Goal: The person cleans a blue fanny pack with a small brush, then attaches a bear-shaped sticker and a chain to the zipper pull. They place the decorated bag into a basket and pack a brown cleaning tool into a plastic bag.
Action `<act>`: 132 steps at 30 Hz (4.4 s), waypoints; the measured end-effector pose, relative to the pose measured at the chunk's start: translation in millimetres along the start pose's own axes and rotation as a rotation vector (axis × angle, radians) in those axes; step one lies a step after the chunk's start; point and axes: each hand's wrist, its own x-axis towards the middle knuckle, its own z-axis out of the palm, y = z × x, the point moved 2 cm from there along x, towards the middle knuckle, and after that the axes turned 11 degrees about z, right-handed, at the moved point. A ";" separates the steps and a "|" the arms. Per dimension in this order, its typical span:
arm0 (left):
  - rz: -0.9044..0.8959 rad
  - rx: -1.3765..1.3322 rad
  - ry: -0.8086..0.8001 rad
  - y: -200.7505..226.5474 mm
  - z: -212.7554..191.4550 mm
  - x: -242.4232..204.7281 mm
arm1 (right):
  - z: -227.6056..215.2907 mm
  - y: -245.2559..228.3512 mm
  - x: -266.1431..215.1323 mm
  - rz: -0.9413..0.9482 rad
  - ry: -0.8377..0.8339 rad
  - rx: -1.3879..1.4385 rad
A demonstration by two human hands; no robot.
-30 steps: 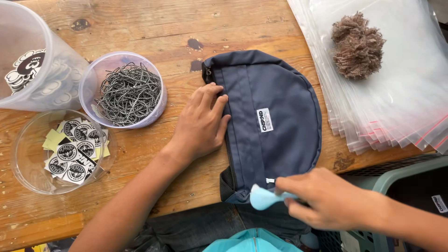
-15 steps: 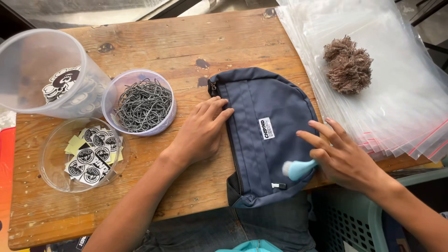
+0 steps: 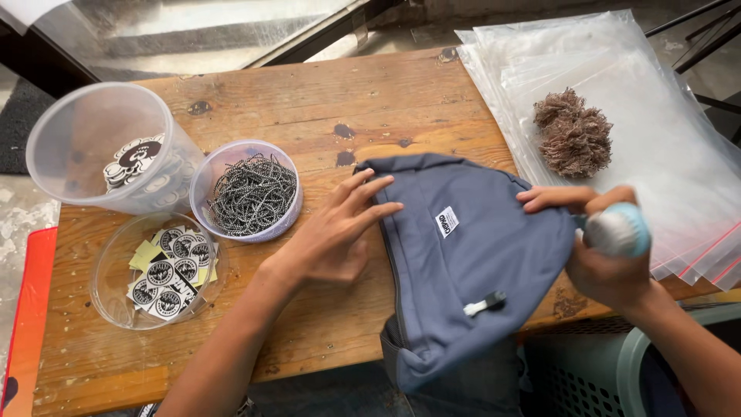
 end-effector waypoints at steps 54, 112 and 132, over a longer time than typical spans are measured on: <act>-0.233 0.192 0.087 13.6 32.9 8.5 | 56.5 -0.9 7.3 0.559 -0.833 -0.572; -0.285 0.035 -0.137 6.5 26.6 -0.6 | 45.9 31.3 27.3 0.680 -0.468 -0.376; -0.147 0.140 -0.108 15.4 30.8 3.2 | 26.4 113.1 91.0 0.556 -0.216 -0.515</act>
